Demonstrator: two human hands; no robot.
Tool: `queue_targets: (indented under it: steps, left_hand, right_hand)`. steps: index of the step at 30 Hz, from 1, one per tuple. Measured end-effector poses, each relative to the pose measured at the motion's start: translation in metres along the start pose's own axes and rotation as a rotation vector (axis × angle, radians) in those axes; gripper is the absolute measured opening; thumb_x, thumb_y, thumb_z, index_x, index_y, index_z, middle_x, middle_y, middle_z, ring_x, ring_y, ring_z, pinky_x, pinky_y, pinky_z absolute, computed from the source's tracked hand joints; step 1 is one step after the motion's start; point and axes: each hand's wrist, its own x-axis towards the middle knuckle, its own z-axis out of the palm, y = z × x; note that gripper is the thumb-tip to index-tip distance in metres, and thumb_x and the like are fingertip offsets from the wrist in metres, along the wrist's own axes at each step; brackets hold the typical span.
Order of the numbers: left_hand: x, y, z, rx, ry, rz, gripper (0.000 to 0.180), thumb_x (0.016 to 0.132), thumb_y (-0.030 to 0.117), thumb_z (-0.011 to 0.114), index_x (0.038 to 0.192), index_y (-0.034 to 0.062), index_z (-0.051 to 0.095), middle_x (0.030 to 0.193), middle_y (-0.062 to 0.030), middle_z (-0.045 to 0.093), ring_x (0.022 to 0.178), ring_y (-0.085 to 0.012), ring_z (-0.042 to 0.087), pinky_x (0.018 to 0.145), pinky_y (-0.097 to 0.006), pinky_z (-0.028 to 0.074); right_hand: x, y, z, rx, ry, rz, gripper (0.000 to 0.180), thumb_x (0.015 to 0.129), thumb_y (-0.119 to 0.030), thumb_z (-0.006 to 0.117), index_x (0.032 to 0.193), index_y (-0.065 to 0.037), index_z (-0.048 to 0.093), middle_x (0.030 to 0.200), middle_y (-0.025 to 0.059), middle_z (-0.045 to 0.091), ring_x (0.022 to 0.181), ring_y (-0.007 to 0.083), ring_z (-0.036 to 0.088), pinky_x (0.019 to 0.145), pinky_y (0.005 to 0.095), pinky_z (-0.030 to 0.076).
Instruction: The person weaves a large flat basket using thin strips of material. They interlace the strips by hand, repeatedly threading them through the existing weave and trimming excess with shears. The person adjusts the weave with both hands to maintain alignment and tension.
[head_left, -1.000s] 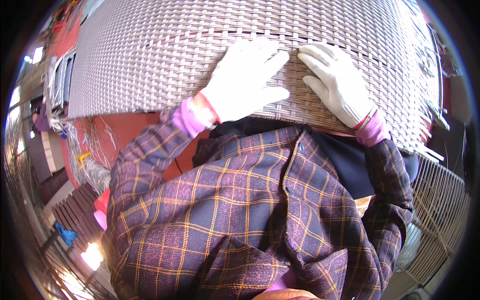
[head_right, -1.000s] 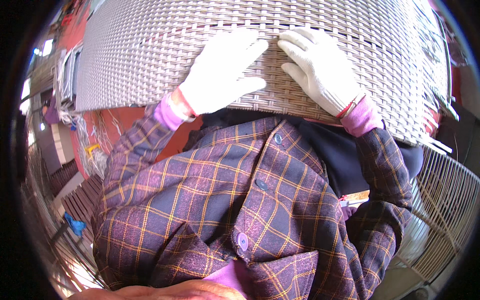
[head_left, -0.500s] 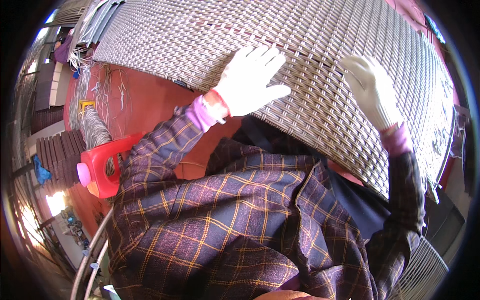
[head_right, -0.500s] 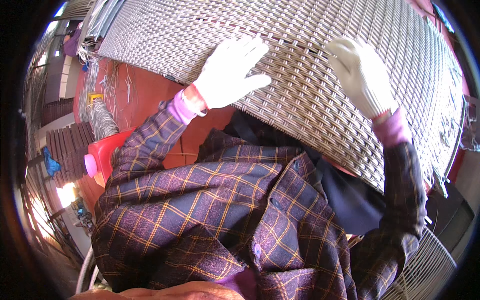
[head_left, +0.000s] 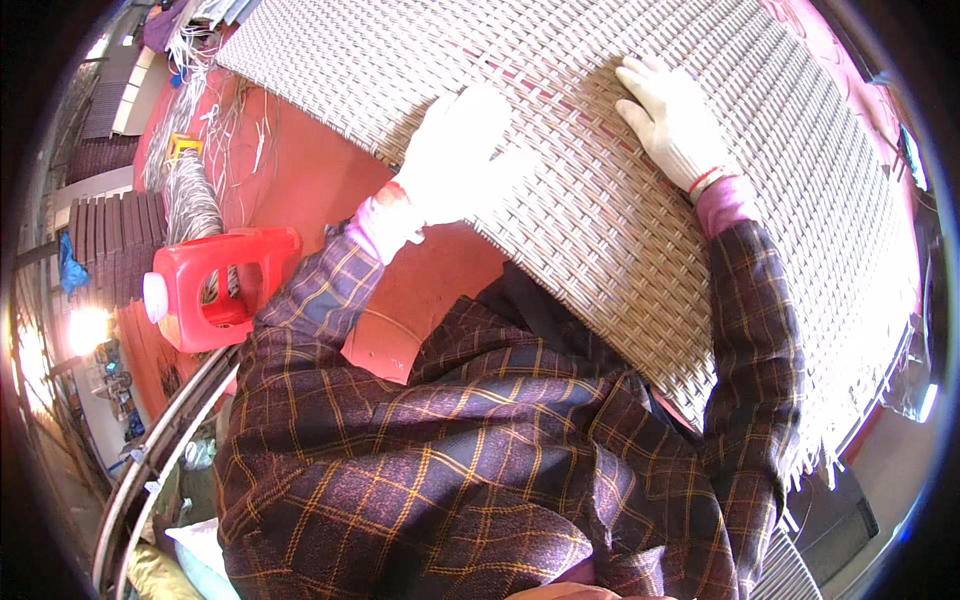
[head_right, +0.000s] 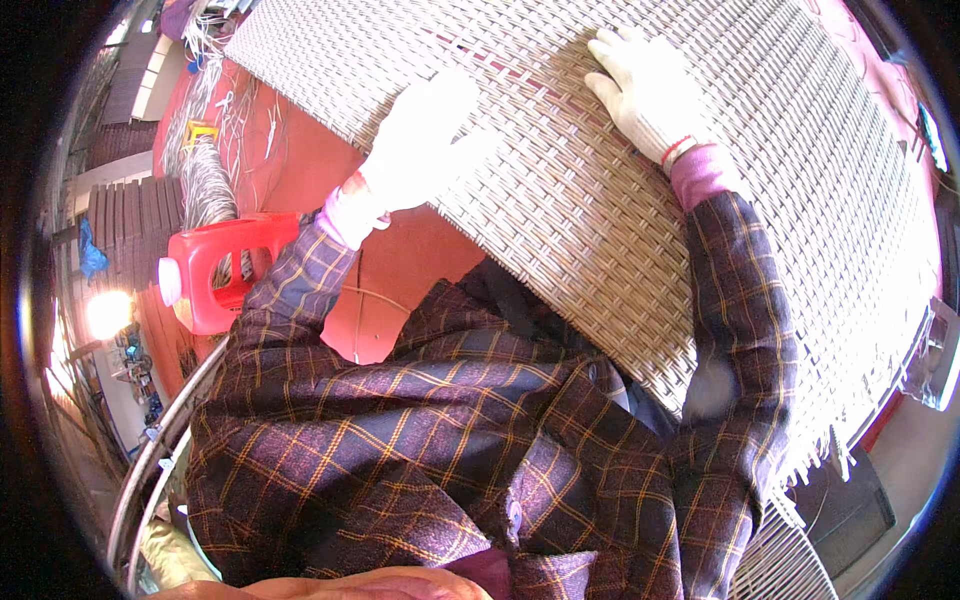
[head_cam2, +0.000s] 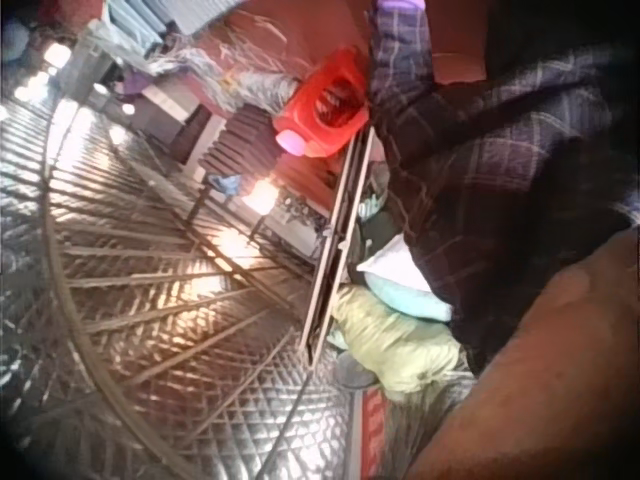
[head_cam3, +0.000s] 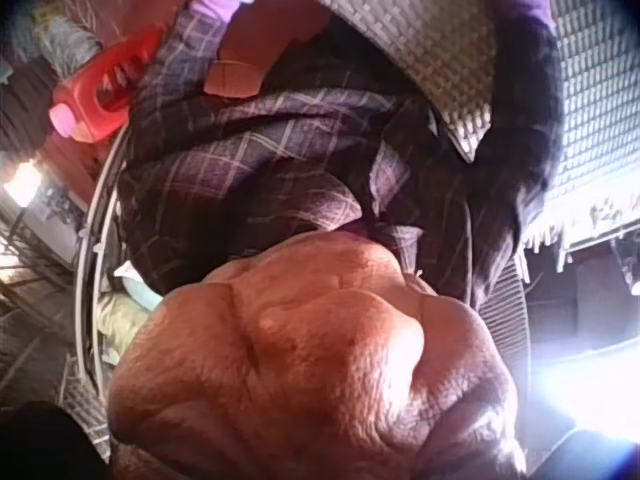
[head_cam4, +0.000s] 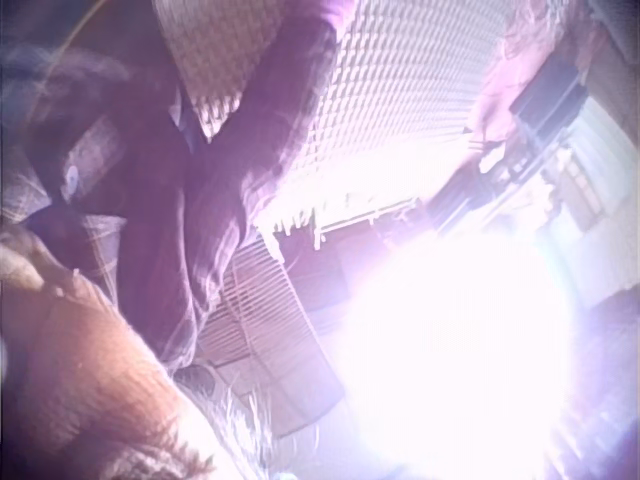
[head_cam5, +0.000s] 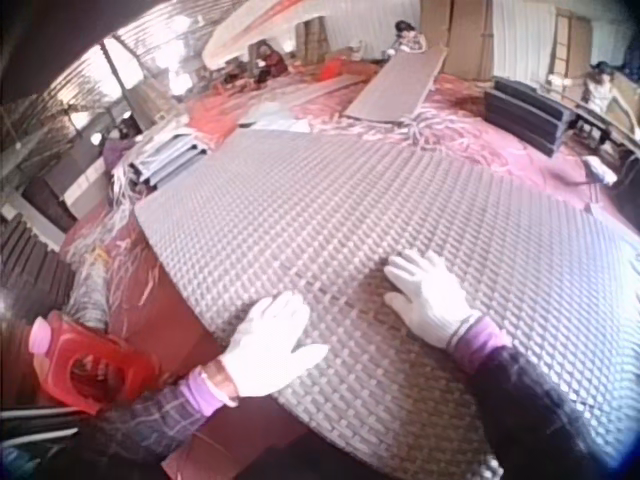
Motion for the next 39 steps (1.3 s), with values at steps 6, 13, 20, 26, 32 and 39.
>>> queue_targets:
  steps: [6, 13, 20, 26, 32, 39]
  left_hand:
    - [0.02, 0.0, 0.009, -0.028, 0.138, -0.022, 0.062, 0.093, 0.042, 0.083, 0.133, -0.0033, 0.071, 0.137, -0.0241, 0.071, 0.13, -0.0423, 0.066, 0.112, -0.051, 0.052]
    - [0.055, 0.004, 0.005, -0.005, 0.138, 0.145, 0.049, 0.098, 0.035, 0.077, 0.134, 0.0024, 0.07, 0.127, -0.0192, 0.072, 0.117, -0.0376, 0.067, 0.104, -0.05, 0.053]
    - [0.15, 0.045, 0.011, -0.033, -0.369, 0.046, 0.045, 0.107, 0.019, 0.06, 0.148, 0.0041, 0.066, 0.145, -0.02, 0.069, 0.138, -0.0357, 0.062, 0.119, -0.043, 0.047]
    - [0.207, 0.15, 0.004, -0.091, -0.322, 0.703, 0.041, 0.113, 0.015, 0.047, 0.143, -0.0022, 0.07, 0.142, -0.018, 0.073, 0.133, -0.0303, 0.068, 0.117, -0.04, 0.05]
    - [0.157, 0.25, -0.021, -0.704, -0.367, 0.502, 0.032, 0.11, 0.01, 0.062, 0.137, -0.0052, 0.073, 0.135, -0.0162, 0.076, 0.124, -0.0245, 0.071, 0.112, -0.037, 0.053]
    - [0.132, 0.335, -0.05, -0.705, -0.404, 0.763, 0.027, 0.107, 0.009, 0.065, 0.127, -0.0042, 0.077, 0.125, -0.0149, 0.08, 0.118, -0.0244, 0.074, 0.105, -0.036, 0.055]
  right_hand:
    - [0.003, -0.014, 0.003, -0.021, -0.022, -0.033, 0.044, 0.107, -0.029, 0.064, 0.145, -0.007, 0.068, 0.157, 0.0066, 0.063, 0.147, 0.0307, 0.053, 0.124, 0.0434, 0.039]
    - [-0.03, -0.058, -0.037, 0.118, -0.009, 0.067, 0.046, 0.108, -0.033, 0.062, 0.149, -0.011, 0.066, 0.156, 0.0147, 0.062, 0.148, 0.0337, 0.054, 0.125, 0.0449, 0.042]
    - [-0.277, -0.063, -0.152, 0.242, 0.787, 0.587, 0.028, 0.1, -0.013, 0.067, 0.124, -0.002, 0.073, 0.126, 0.0159, 0.073, 0.116, 0.0281, 0.07, 0.104, 0.037, 0.054]
    - [-0.621, -0.195, -0.217, -0.758, 0.404, 1.357, 0.02, 0.095, -0.007, 0.069, 0.113, -0.005, 0.075, 0.109, 0.0112, 0.077, 0.097, 0.0263, 0.074, 0.088, 0.0417, 0.06]
    - [-0.818, -0.406, -0.132, -0.589, -0.545, 1.839, 0.023, 0.097, -0.014, 0.062, 0.114, -0.01, 0.077, 0.11, 0.0145, 0.077, 0.101, 0.0328, 0.075, 0.092, 0.0439, 0.059]
    - [-0.802, -0.423, -0.002, -0.096, -0.056, 2.102, 0.04, 0.106, -0.045, 0.061, 0.113, -0.008, 0.075, 0.096, 0.0199, 0.074, 0.084, 0.0398, 0.072, 0.074, 0.0539, 0.056]
